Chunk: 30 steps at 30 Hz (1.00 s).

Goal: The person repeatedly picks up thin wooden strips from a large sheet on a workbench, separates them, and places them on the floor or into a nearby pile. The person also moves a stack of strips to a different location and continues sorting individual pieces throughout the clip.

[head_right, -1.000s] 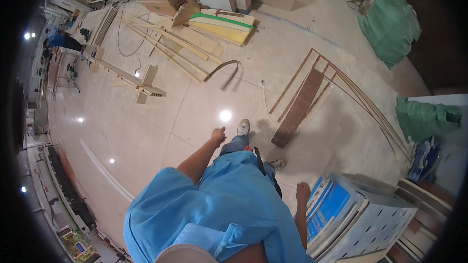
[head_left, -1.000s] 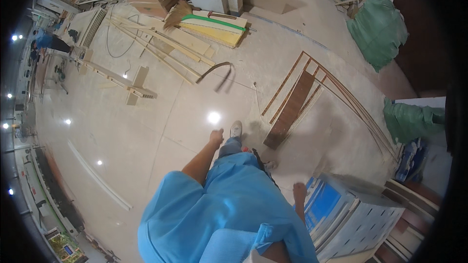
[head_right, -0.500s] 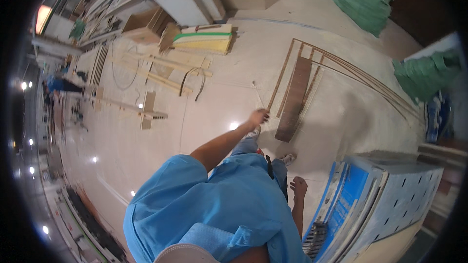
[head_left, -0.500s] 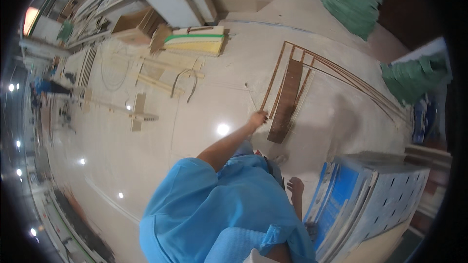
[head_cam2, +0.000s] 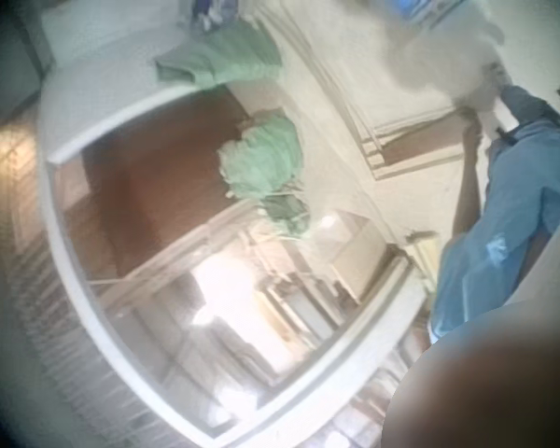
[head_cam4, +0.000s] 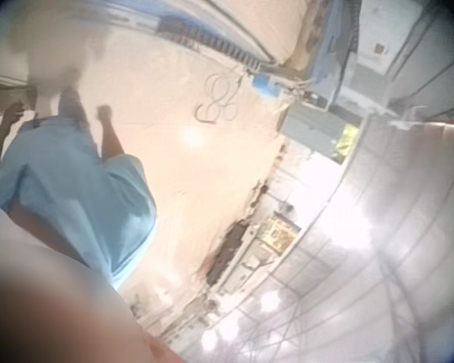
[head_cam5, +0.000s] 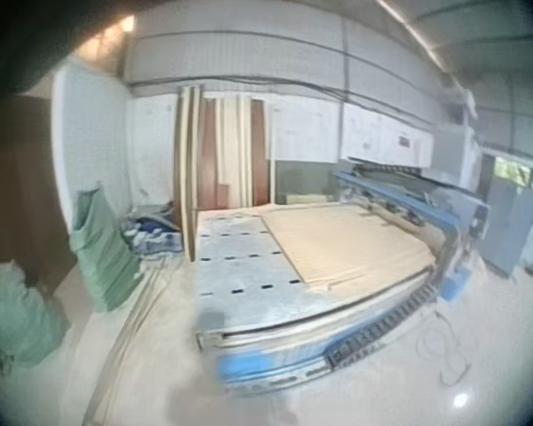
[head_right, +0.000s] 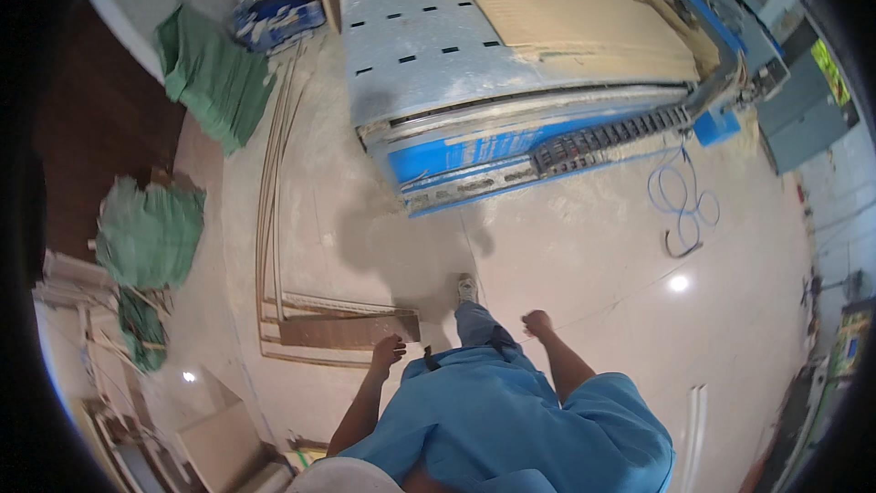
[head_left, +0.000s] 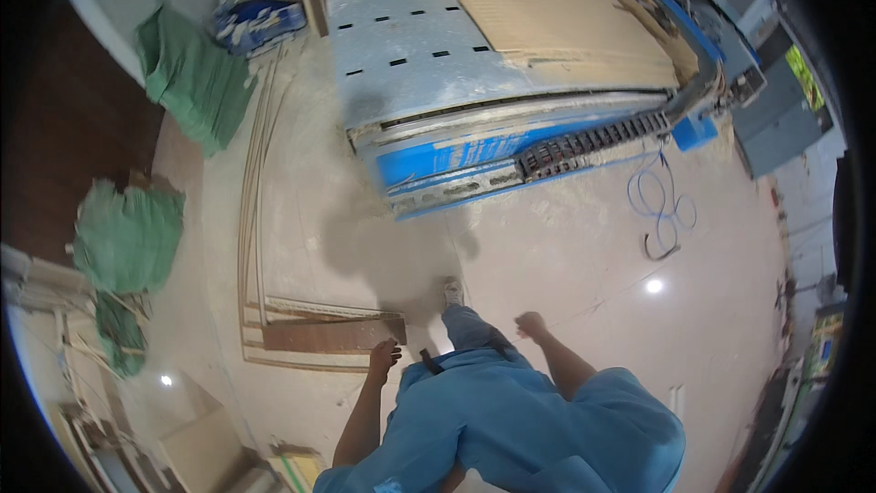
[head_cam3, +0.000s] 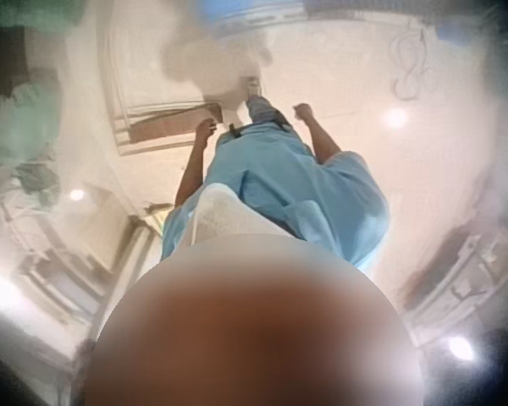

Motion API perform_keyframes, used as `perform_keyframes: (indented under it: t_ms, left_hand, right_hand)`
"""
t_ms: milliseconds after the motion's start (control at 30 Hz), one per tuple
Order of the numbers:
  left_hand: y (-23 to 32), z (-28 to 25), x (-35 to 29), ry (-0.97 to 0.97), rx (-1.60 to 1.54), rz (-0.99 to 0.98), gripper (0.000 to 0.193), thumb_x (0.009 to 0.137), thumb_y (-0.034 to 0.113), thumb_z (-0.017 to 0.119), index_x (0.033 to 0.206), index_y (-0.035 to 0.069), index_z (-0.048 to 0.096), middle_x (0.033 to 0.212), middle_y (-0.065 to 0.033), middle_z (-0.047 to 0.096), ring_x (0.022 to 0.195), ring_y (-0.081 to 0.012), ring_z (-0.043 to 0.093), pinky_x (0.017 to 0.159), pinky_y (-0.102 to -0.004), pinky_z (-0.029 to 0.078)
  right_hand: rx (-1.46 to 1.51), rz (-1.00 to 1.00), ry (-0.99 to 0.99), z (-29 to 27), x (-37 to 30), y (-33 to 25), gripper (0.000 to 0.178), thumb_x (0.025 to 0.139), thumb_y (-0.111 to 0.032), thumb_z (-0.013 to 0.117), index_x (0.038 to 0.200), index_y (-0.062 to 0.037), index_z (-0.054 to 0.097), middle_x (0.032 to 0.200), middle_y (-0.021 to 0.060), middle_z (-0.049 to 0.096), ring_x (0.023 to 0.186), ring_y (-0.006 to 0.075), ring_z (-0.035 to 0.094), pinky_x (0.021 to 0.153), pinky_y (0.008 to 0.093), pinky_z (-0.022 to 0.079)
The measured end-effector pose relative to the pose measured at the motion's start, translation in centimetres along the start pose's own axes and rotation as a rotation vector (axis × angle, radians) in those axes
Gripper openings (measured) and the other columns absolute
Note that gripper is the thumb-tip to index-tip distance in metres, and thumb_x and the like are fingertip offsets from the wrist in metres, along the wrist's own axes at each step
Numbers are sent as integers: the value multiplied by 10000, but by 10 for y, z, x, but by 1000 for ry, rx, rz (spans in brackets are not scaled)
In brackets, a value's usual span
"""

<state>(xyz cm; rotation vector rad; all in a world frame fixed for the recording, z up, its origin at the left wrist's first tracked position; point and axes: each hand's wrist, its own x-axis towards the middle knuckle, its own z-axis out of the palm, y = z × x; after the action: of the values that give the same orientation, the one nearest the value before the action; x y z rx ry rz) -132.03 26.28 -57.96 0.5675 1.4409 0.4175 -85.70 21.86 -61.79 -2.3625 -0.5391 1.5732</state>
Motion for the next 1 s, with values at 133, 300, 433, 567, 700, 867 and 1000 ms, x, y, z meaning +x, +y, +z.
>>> perform_keyframes:
  t_ms: [133, 300, 433, 567, 700, 867, 1000]
  left_hand:
    - [27, -5, 37, 61, 85, -124, 361, 955, 369, 580, 1066, 28, 621, 894, -108, 678, 772, -198, 660, 639, -321, 498]
    - [95, 13, 94, 67, 130, -194, 350, 976, 365, 558, 1089, 39, 618, 850, -110, 676, 767, -208, 667, 630, -336, 521]
    - [172, 59, 132, -1, 144, 31, 336, 954, 351, 597, 1051, 32, 632, 857, -102, 683, 730, -199, 663, 629, -319, 518]
    - [245, 106, 151, -66, 128, 75, 361, 966, 355, 589, 1162, 53, 616, 1020, -100, 690, 902, -204, 677, 797, -334, 521]
    - [288, 127, 177, -147, 187, 16, 375, 980, 345, 577, 1223, 60, 594, 1101, -96, 681, 985, -200, 672, 856, -329, 508]
    - [314, 115, 224, -132, 211, -49, 387, 957, 329, 600, 1221, 46, 596, 1070, -105, 682, 928, -196, 681, 813, -329, 518]
    - [348, 87, 264, -118, 108, -5, 383, 933, 308, 626, 1201, 36, 595, 1005, -107, 687, 866, -190, 678, 728, -300, 522]
  right_hand:
    - [79, 164, 51, -38, 11, 43, 217, 894, -200, 676, 926, 14, 654, 759, 138, 667, 625, 235, 695, 518, 354, 586]
    - [28, 64, -7, -56, 42, 29, 217, 872, -202, 649, 909, 9, 680, 775, 110, 702, 590, 203, 691, 522, 337, 589]
    - [324, 34, 53, -63, 74, -29, 225, 868, -213, 637, 936, -4, 684, 764, 98, 700, 575, 191, 679, 518, 324, 577]
    - [364, 1, 97, -68, 88, -105, 271, 857, -242, 640, 988, -11, 692, 764, 88, 701, 617, 175, 690, 541, 310, 575]
    - [312, -57, 93, -65, 101, -175, 300, 853, -246, 651, 1033, -10, 693, 793, 92, 706, 657, 163, 701, 566, 300, 579]
    - [311, 10, 28, -55, 129, -234, 277, 868, -213, 645, 1026, 13, 666, 812, 108, 703, 645, 170, 697, 553, 293, 577]
    - [672, 159, -20, -54, 157, -286, 258, 934, -267, 648, 1037, -31, 637, 871, 150, 703, 728, 232, 712, 587, 342, 592]
